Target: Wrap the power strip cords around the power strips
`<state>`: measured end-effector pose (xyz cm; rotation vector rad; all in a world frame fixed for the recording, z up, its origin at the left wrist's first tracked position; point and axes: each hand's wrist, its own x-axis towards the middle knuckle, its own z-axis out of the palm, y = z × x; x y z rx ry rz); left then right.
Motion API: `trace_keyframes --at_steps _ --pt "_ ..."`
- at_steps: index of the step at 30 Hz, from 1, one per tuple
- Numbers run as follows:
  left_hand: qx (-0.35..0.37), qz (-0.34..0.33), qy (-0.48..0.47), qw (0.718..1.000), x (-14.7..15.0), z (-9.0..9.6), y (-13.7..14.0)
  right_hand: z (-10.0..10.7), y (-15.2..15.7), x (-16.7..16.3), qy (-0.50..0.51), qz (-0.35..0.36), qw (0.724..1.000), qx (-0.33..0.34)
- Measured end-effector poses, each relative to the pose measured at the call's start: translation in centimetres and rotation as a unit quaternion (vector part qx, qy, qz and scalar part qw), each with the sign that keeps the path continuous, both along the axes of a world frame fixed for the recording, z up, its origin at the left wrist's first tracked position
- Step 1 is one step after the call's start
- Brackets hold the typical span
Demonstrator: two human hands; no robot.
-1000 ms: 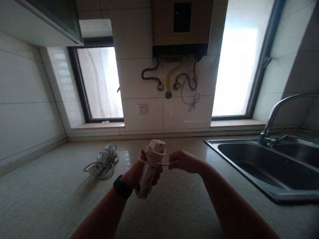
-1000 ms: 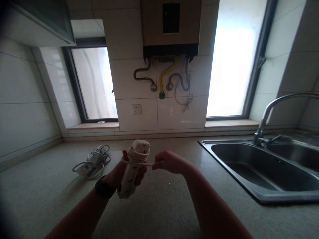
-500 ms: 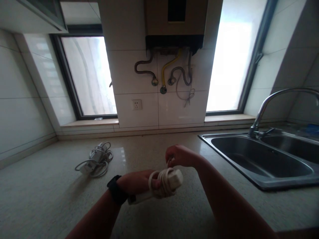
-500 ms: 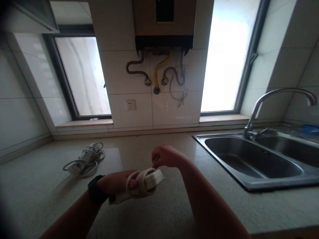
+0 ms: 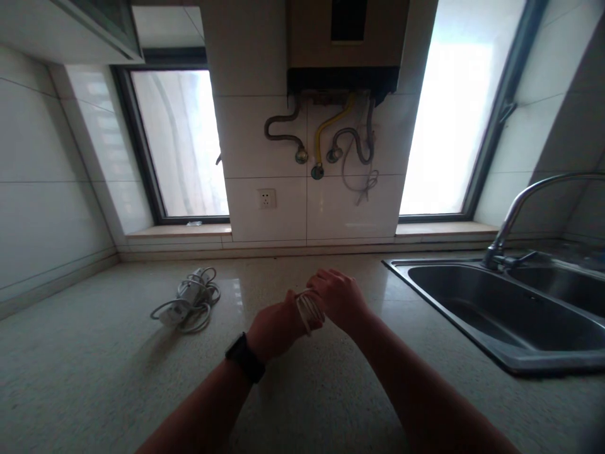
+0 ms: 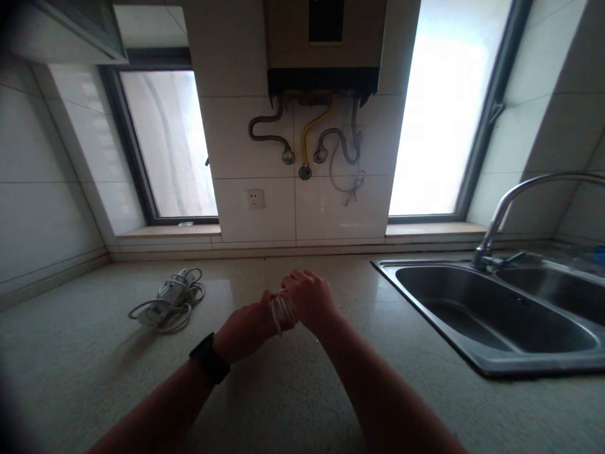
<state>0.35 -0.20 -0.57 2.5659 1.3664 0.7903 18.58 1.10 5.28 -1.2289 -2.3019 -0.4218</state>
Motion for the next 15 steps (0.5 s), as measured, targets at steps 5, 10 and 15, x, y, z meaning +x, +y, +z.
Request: trace_keyframes --at_steps 5,10,15 --pt "0.051 0.066 0.073 0.994 -0.6 0.2 0.6 -0.6 0.1 -0.6 0.119 0.078 0.988 -0.055" --pt "0.104 0.098 0.14 0.98 -1.4 0.4 0.7 -1.4 0.5 -0.8 0.178 0.147 0.97 -0.074" --pt "0.096 0.116 0.148 0.977 -1.3 0.4 0.8 -2.0 0.9 -0.8 0.18 0.163 0.968 -0.063"
